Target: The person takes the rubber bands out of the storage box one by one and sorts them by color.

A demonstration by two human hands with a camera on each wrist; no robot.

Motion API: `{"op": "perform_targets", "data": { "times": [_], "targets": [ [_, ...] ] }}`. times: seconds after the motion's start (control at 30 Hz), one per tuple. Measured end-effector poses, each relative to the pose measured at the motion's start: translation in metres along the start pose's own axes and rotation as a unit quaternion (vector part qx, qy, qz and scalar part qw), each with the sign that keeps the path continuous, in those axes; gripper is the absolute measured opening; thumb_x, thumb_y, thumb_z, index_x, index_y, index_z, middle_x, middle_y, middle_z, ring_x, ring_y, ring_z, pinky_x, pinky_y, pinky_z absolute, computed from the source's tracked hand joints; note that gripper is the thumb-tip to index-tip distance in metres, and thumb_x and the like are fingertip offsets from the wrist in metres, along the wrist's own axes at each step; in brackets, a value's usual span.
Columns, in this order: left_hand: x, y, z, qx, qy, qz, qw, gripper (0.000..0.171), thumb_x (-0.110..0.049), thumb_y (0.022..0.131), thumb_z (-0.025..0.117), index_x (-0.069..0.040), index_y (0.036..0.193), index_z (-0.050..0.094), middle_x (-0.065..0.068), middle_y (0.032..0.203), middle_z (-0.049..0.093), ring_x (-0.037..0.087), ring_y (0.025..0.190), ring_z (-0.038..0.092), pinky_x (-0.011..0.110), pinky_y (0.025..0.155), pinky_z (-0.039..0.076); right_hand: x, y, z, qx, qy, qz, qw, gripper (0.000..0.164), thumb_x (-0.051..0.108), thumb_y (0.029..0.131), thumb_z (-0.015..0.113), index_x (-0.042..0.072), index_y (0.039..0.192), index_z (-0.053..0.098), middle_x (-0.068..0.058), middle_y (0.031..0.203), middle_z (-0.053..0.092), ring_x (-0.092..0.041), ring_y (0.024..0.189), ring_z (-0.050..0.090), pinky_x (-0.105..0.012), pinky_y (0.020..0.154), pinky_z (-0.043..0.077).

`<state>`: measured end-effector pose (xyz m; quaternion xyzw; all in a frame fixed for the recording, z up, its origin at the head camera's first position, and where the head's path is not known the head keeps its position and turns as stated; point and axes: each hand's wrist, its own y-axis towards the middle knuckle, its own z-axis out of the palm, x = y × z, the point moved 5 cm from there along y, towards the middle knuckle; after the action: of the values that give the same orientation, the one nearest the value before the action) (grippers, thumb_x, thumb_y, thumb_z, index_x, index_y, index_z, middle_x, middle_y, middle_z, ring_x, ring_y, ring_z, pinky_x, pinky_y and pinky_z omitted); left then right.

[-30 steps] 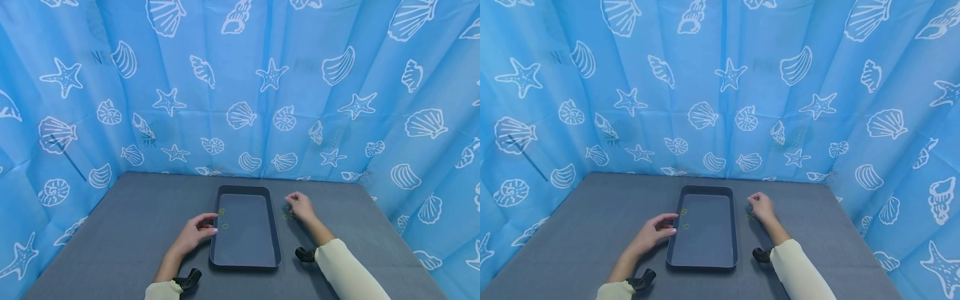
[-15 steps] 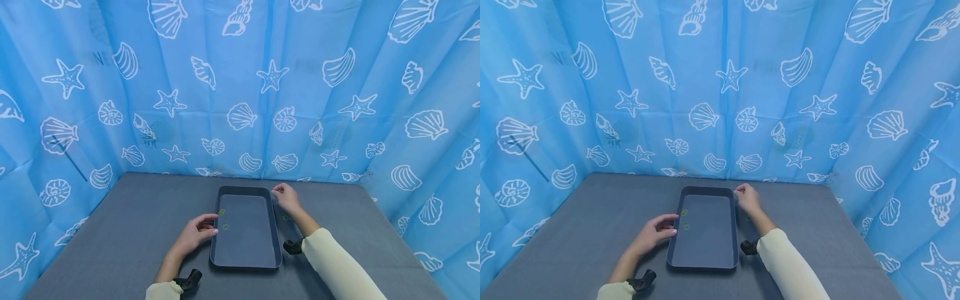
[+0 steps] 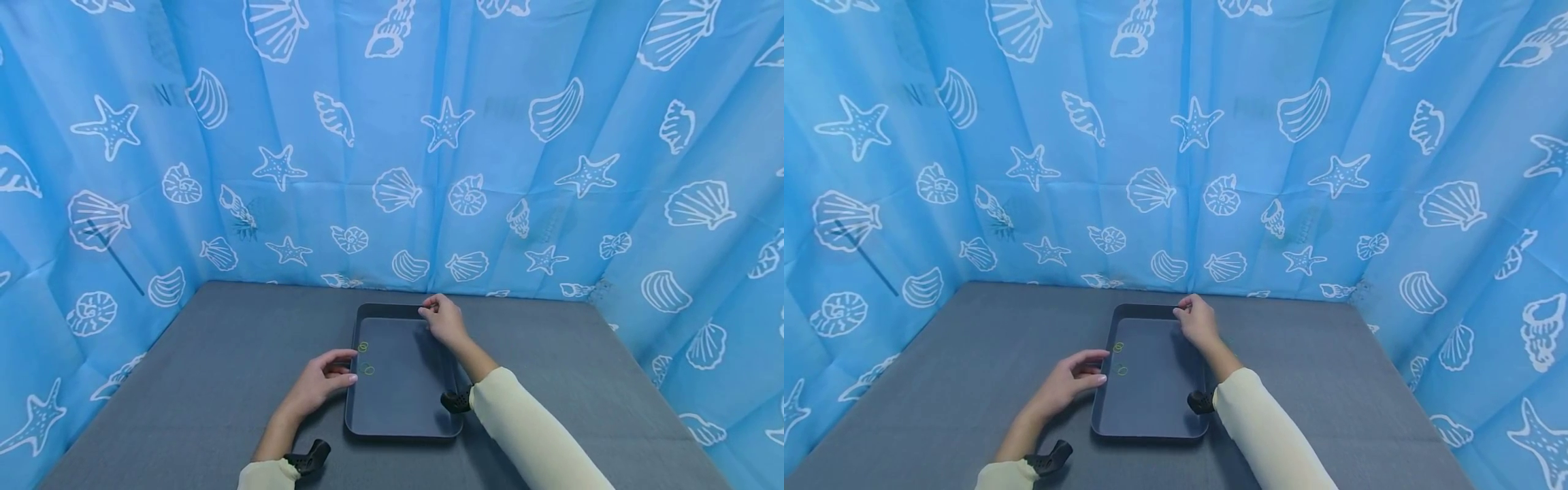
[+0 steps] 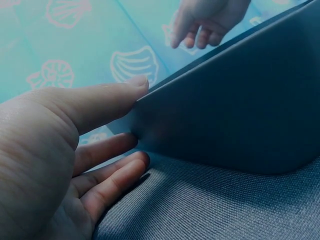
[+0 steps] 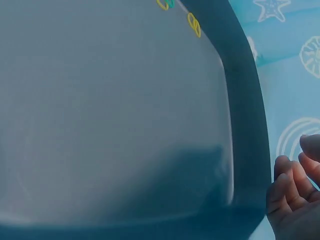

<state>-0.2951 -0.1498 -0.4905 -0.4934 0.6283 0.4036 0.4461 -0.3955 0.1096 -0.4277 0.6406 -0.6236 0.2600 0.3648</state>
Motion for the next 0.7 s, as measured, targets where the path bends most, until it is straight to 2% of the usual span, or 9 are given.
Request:
{"op": "perform_targets", "data": {
  "times": [0.23,0.43,0.7],
  "targets": [
    [0.001,0.000,0.000,0.001,0.004,0.001,1.0000,0.041,-0.020,0.088,0.074,-0.014,0.127,0.062,0.011,0.124,0.060,0.023,0.099,0.059,0.037,0.083,0.049,0.010,-0.002,0.015,0.021,0.012,-0.014,1.000,0.014,0.014,0.095,0.063,0.003,0.104,0.062,-0.008,0.083,0.061,-0.019,0.067,0.058,-0.033,0.061,0.048],
    [0.003,0.002,0.000,0.003,0.005,-0.002,1.0000,0.041,-0.021,0.088,0.074,-0.015,0.127,0.062,0.012,0.125,0.059,0.023,0.099,0.059,0.038,0.083,0.050,0.017,-0.005,0.032,0.044,0.034,-0.029,0.998,0.012,0.010,0.095,0.062,0.001,0.103,0.061,-0.015,0.084,0.064,-0.022,0.064,0.061,-0.032,0.058,0.049],
    [0.003,0.002,0.000,0.002,0.007,-0.001,1.0000,0.041,-0.022,0.088,0.073,-0.015,0.127,0.062,0.012,0.125,0.060,0.023,0.099,0.060,0.039,0.084,0.050,0.022,-0.009,0.054,0.085,0.046,-0.050,0.994,0.014,0.011,0.095,0.063,0.001,0.105,0.061,-0.007,0.080,0.061,-0.019,0.065,0.062,-0.032,0.060,0.051]
  ]
}}
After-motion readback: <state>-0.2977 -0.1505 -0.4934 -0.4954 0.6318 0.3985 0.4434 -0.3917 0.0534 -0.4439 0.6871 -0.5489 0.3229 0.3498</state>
